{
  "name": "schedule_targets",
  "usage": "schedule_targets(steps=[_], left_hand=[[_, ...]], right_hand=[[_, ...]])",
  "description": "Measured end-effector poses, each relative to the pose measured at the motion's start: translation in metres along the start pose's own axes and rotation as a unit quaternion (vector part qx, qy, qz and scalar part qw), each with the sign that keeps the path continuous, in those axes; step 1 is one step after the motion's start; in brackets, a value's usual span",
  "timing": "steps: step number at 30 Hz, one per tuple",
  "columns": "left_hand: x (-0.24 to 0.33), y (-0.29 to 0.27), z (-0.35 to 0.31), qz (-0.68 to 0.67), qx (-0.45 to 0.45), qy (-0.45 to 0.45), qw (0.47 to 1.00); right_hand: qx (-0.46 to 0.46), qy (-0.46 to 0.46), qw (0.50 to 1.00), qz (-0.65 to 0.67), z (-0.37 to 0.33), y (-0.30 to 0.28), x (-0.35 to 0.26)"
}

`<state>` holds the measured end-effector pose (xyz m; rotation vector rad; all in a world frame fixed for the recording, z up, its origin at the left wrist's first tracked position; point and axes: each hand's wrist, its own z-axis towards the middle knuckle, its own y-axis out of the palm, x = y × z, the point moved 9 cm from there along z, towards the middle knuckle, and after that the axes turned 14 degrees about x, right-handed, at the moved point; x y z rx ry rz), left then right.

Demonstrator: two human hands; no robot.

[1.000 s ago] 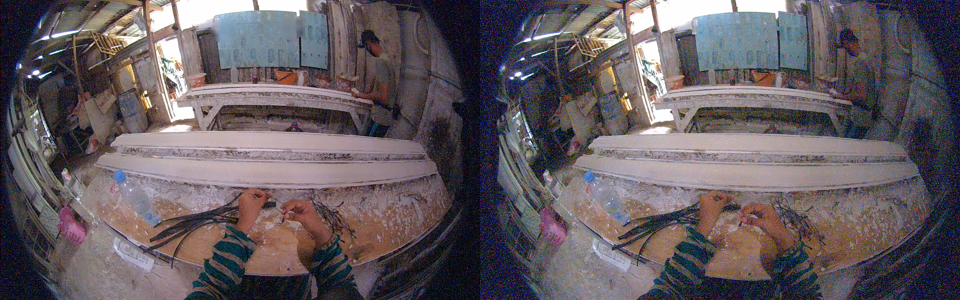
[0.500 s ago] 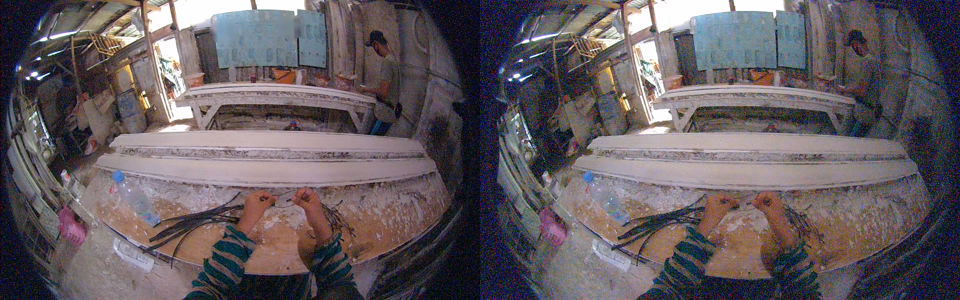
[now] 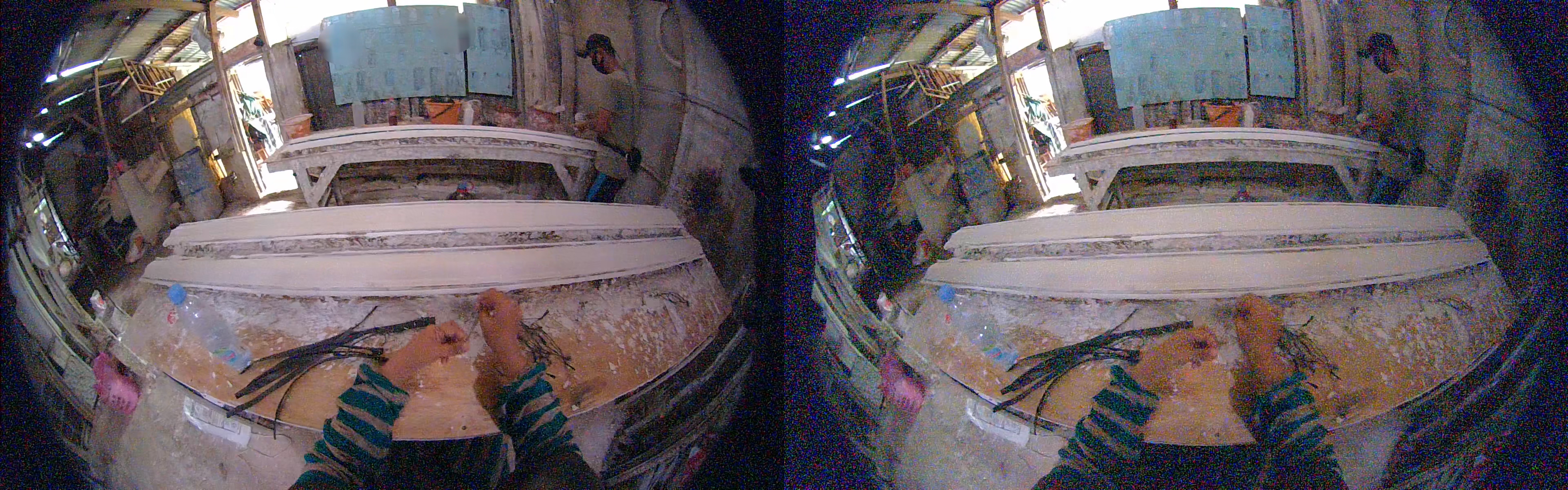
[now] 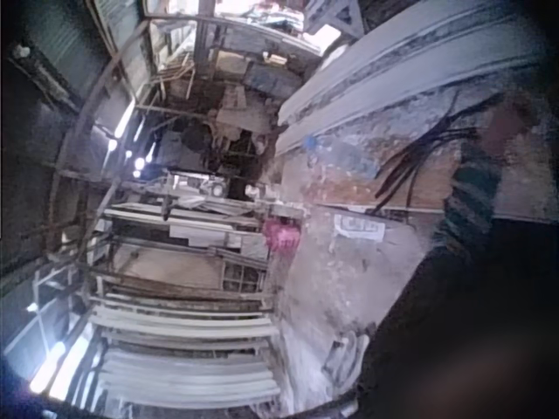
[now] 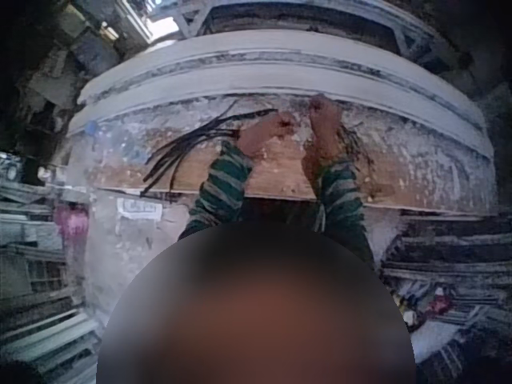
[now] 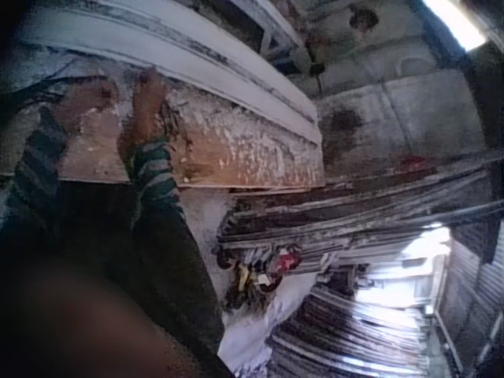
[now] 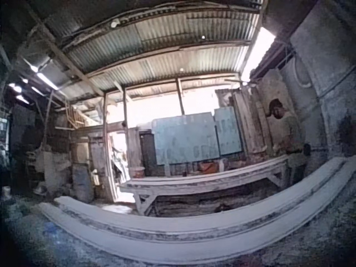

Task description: The person repeatedly peels thin strips from dark flexible material by hand, separating layers and setting them aside on the workbench. The hands work continuously on the same pile of material throughout the clip.

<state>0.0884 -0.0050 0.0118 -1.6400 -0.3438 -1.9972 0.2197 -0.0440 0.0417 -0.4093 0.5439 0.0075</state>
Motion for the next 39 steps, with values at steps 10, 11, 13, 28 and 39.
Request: schedule_targets(steps=[10, 11, 13, 28, 39], left_hand=[[-0.033, 0.014, 0.009, -0.069, -0.007, -0.077, 0.995], [-0.030, 0.009, 0.011, -0.066, 0.004, -0.070, 0.995], [-0.021, -0.008, 0.011, -0.076, 0.063, -0.055, 0.994], [-0.035, -0.123, -0.010, -0.140, 0.406, -0.143, 0.892], [-0.045, -0.155, -0.029, -0.149, 0.566, -0.107, 0.804]], right_hand=[[-0.001, 0.085, 0.996, -0.033, -0.010, 0.016, 0.033], [-0.014, 0.111, 0.993, -0.033, -0.011, 0.019, 0.039], [-0.009, 0.115, 0.993, -0.002, -0.005, 0.018, 0.043], [-0.199, 0.198, 0.943, 0.177, -0.017, 0.030, 0.006], [-0.221, -0.153, 0.944, 0.190, -0.045, 0.019, -0.114]])
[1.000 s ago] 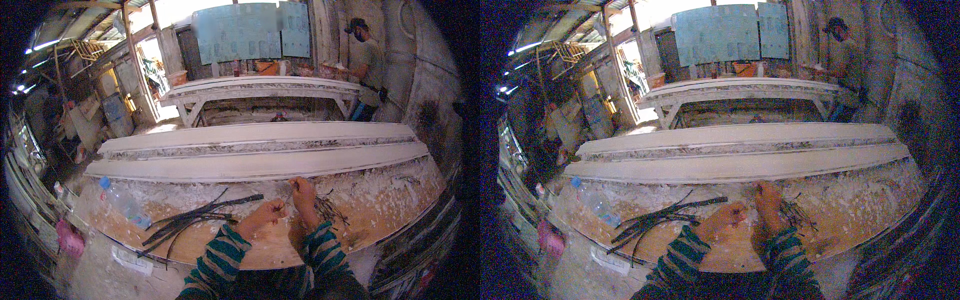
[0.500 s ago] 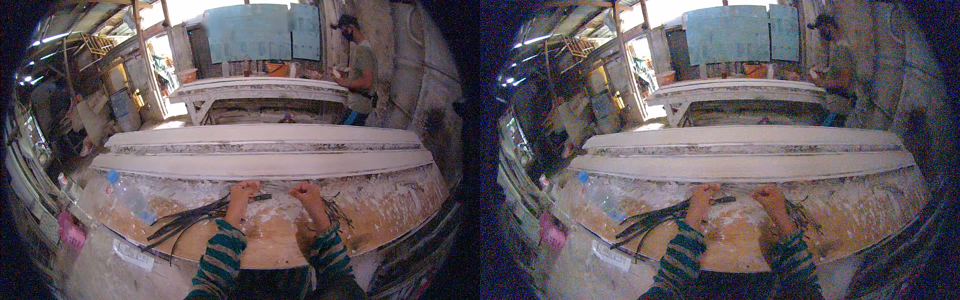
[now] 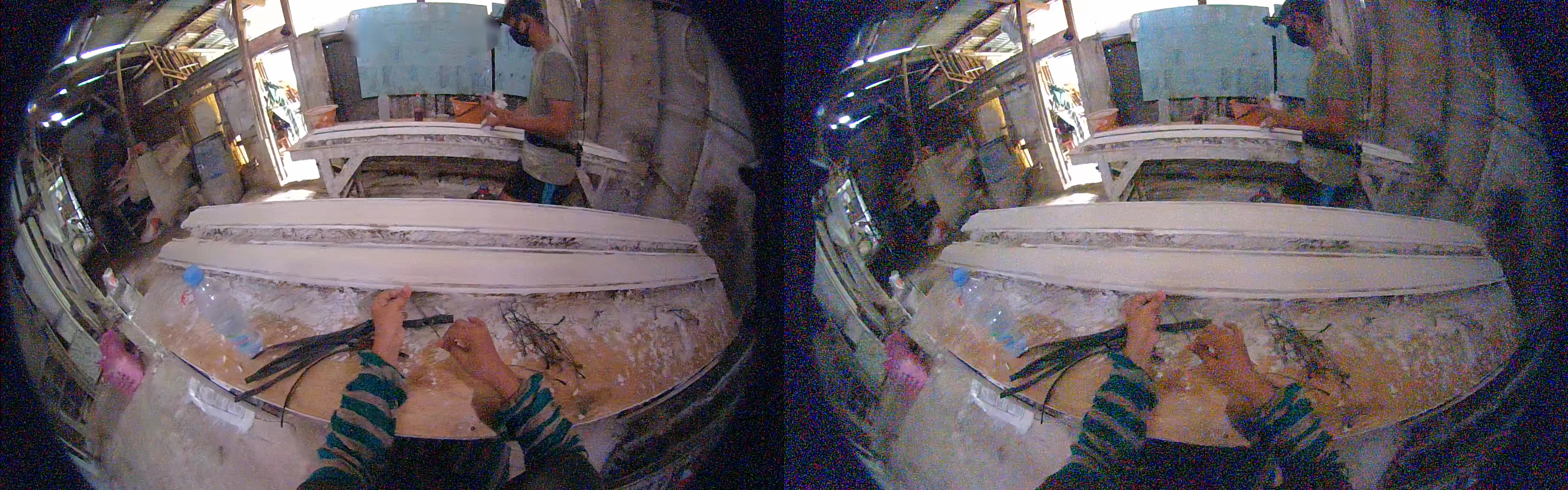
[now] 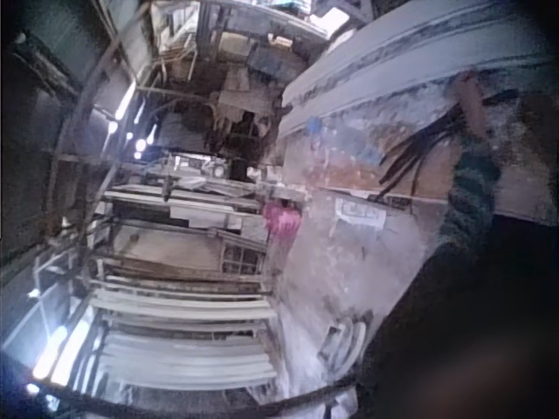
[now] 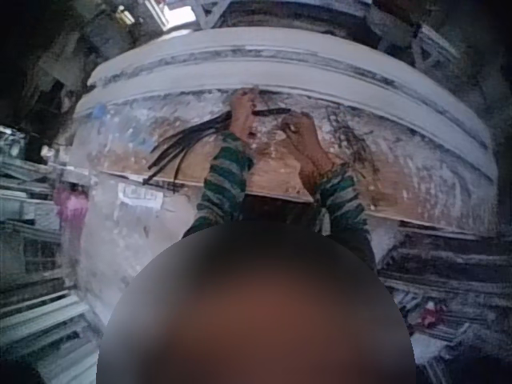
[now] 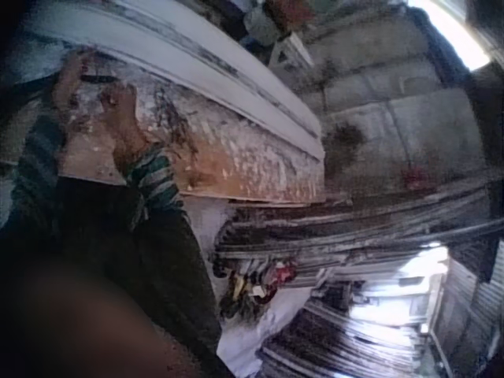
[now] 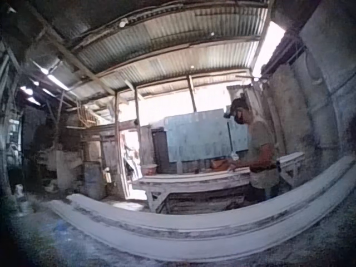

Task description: The person repeatedly peels thin strips from dark flexible material by hand, separating layers and setting them aside on the workbench. The hands work continuously on the same pile of material throughout the clip.

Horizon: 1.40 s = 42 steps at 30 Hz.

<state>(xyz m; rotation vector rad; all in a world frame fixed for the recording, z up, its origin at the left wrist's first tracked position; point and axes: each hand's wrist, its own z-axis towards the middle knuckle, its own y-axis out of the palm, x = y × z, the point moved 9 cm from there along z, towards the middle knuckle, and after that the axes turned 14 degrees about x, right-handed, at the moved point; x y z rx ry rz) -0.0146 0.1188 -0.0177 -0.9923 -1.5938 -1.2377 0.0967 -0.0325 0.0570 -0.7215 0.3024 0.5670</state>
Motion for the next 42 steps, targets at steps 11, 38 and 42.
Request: schedule_targets(steps=[11, 38, 42], left_hand=[[0.045, 0.026, -0.032, 0.126, -0.100, 0.207, 0.965], [0.081, -0.116, -0.057, 0.471, -0.108, 0.457, 0.747], [0.077, -0.112, -0.054, 0.484, -0.092, 0.475, 0.729]], right_hand=[[0.130, 0.039, 0.987, -0.087, 0.002, -0.051, 0.052], [0.088, 0.260, 0.912, -0.306, -0.093, -0.212, 0.106], [0.051, 0.252, 0.908, -0.330, -0.116, -0.224, 0.102]])
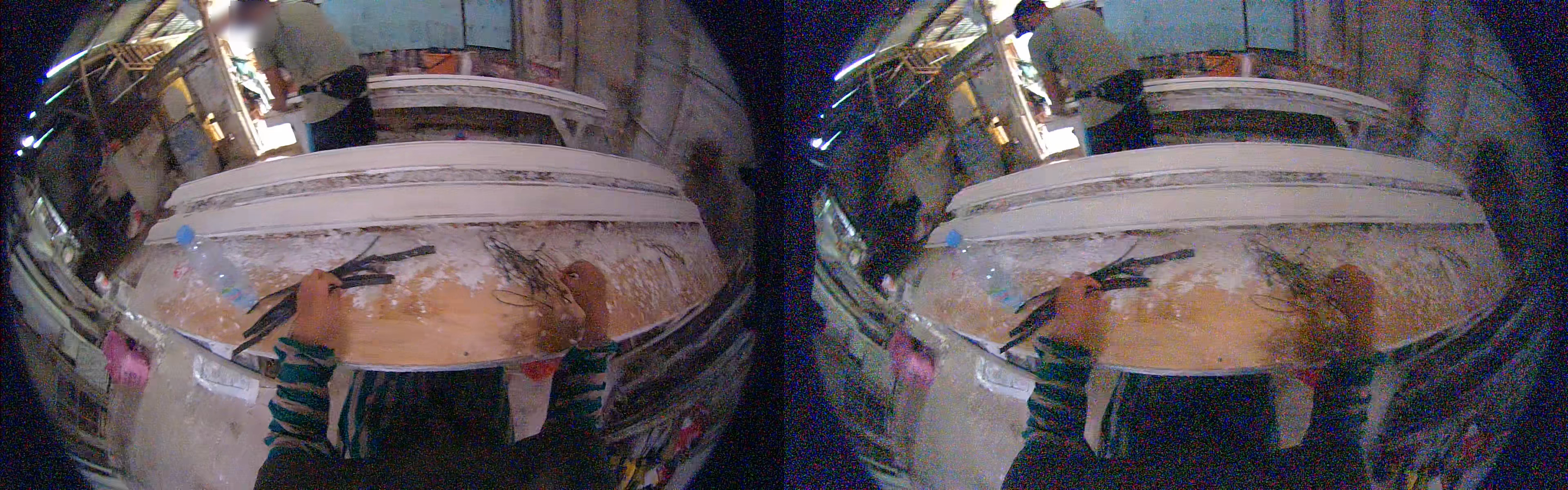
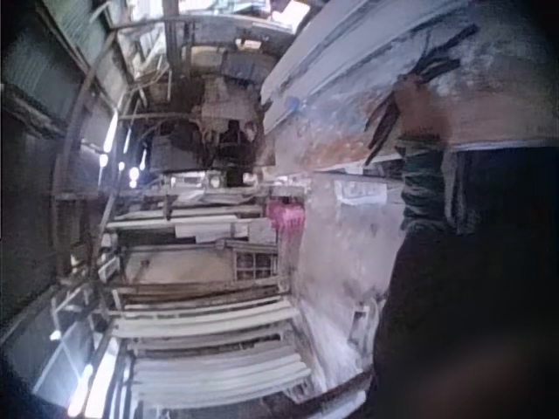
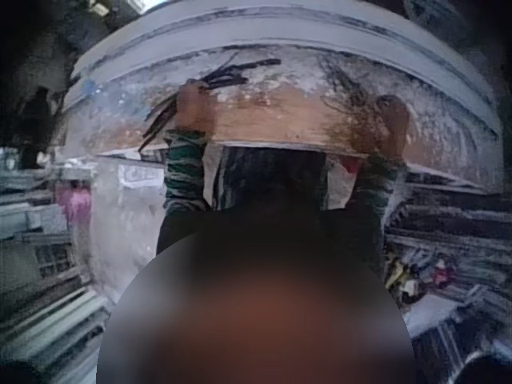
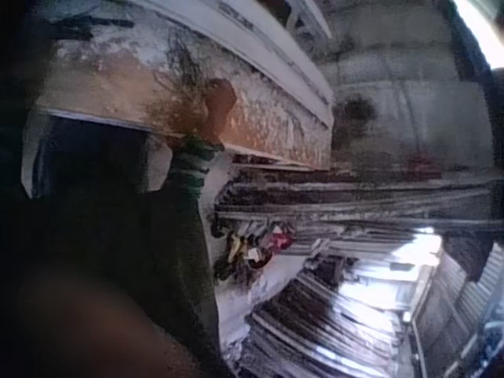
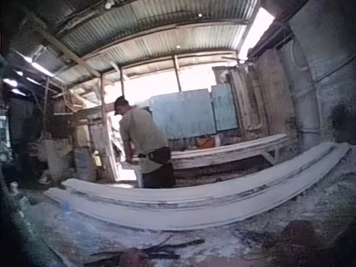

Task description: The person repeatedly peels thin strips from dark flexible material by hand, separating layers and setting them aside on the workbench. The hands work continuously on the same pile of material throughout the clip.

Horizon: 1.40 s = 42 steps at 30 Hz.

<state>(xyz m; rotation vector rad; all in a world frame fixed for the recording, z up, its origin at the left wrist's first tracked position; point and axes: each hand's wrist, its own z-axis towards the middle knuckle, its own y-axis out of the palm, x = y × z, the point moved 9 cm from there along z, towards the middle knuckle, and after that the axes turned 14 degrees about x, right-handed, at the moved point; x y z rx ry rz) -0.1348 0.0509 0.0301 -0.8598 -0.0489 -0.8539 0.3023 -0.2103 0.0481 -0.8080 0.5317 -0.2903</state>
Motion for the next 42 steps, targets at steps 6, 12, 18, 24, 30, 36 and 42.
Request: schedule_targets(steps=[6, 12, 18, 24, 30, 36, 42], left_hand=[[-0.021, 0.016, 0.000, -0.023, -0.019, -0.043, 0.999], [-0.017, 0.005, 0.012, -0.006, 0.000, 0.046, 0.999], [0.021, -0.051, 0.041, -0.117, 0.018, -0.063, 0.991], [0.075, -0.038, 0.058, -0.334, -0.020, -0.158, 0.929], [0.098, 0.057, 0.050, -0.486, -0.161, -0.295, 0.806], [0.115, 0.115, 0.057, -0.529, -0.144, -0.348, 0.761], [0.105, 0.147, 0.064, -0.476, -0.077, -0.280, 0.830]], right_hand=[[0.085, -0.008, 0.996, 0.034, -0.005, -0.022, -0.007], [0.063, 0.025, 0.974, 0.217, 0.000, -0.008, -0.055], [-0.107, -0.109, 0.926, 0.346, -0.015, 0.050, -0.192], [-0.237, -0.087, 0.768, 0.588, -0.019, 0.095, -0.273], [-0.329, 0.024, 0.774, 0.541, -0.012, 0.154, -0.258], [-0.364, 0.117, 0.729, 0.568, -0.003, 0.167, -0.210], [-0.240, 0.176, 0.739, 0.604, 0.009, 0.163, -0.191]])
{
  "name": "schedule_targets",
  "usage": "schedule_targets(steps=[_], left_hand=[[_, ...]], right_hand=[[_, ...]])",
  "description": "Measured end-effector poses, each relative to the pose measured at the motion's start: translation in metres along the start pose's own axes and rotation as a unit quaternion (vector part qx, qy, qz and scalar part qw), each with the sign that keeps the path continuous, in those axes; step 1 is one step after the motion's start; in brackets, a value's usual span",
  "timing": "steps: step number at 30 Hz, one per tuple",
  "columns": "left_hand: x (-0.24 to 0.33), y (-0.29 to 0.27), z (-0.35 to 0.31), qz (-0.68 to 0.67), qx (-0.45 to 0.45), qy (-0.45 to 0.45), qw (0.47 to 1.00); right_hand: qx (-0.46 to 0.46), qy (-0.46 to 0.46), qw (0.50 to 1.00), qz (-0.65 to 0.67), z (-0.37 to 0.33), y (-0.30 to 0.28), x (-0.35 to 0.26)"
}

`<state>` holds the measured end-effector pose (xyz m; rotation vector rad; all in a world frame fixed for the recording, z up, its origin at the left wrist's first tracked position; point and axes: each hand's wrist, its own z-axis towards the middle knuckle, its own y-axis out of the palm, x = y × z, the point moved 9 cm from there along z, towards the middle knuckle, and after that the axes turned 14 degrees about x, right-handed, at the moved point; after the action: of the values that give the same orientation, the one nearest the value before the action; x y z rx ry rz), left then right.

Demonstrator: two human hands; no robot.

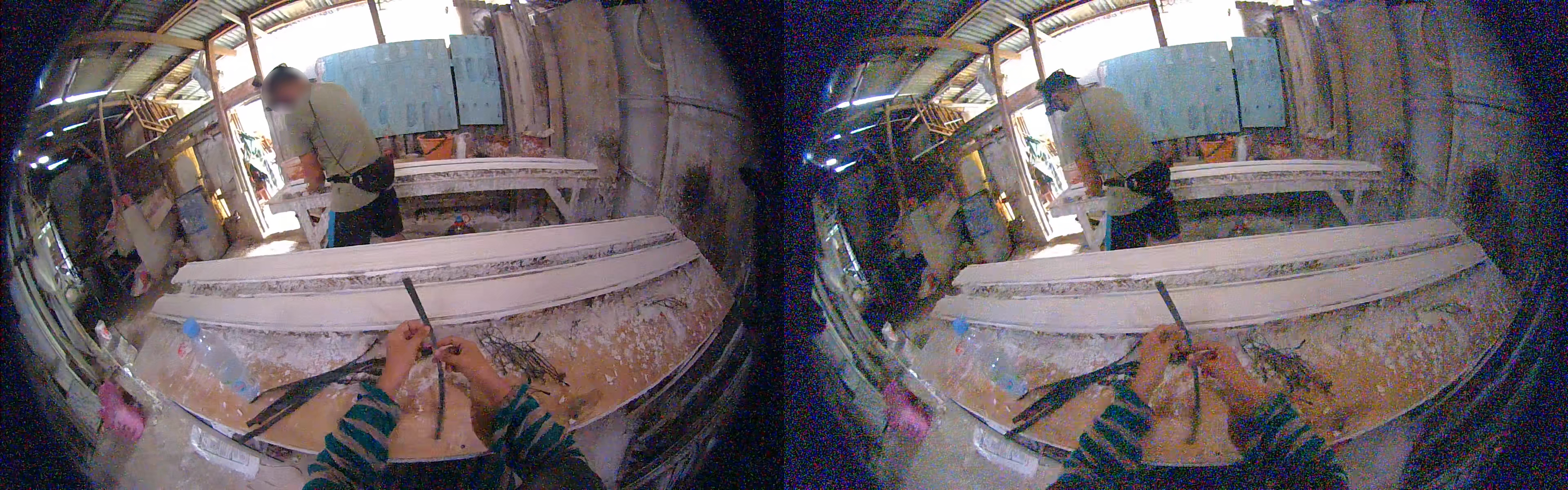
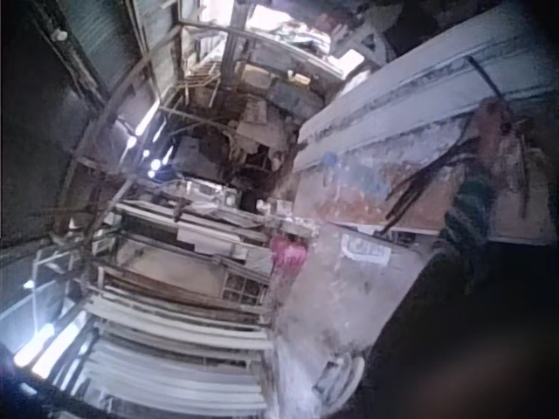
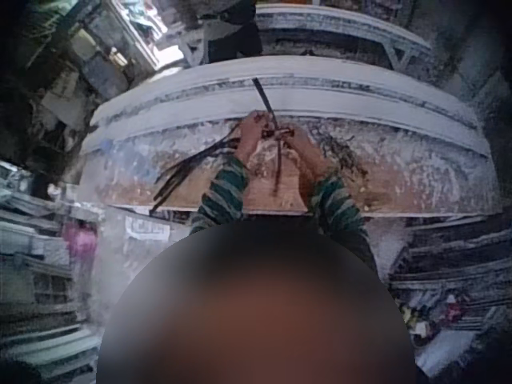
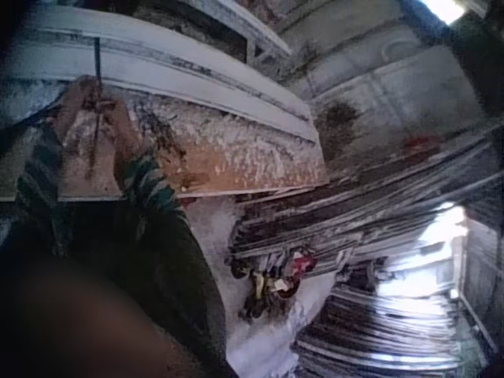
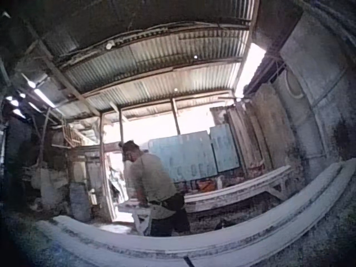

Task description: The person repeatedly peels thin strips from dark flexible material by hand, separating layers and setting them aside on the workbench. The hands work continuously on the same pile of material throughout the clip.

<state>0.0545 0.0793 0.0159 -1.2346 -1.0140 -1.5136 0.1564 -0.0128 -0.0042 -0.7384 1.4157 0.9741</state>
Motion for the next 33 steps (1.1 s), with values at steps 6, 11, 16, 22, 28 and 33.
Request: schedule_targets(steps=[6, 11, 16, 22, 28, 33], left_hand=[[-0.008, -0.006, -0.003, -0.005, -0.004, 0.104, 0.995], [0.016, -0.010, -0.013, 0.036, 0.009, 0.098, 0.995], [0.031, -0.006, -0.022, 0.086, 0.008, 0.124, 0.989], [0.010, -0.005, -0.014, -0.007, -0.016, 0.039, 0.999], [-0.001, -0.007, -0.007, -0.069, -0.025, -0.031, 0.997], [-0.008, -0.009, -0.007, -0.098, -0.033, -0.090, 0.990]], right_hand=[[0.136, -0.068, 0.975, -0.161, -0.008, -0.008, 0.000], [0.143, -0.105, 0.966, -0.189, -0.012, -0.009, -0.019], [0.129, -0.145, 0.952, -0.236, -0.011, -0.004, -0.021], [0.107, -0.165, 0.959, -0.202, -0.008, -0.002, -0.015], [0.086, -0.053, 0.990, -0.097, -0.011, 0.000, -0.012], [0.064, -0.012, 0.998, -0.022, -0.016, 0.003, -0.017]])
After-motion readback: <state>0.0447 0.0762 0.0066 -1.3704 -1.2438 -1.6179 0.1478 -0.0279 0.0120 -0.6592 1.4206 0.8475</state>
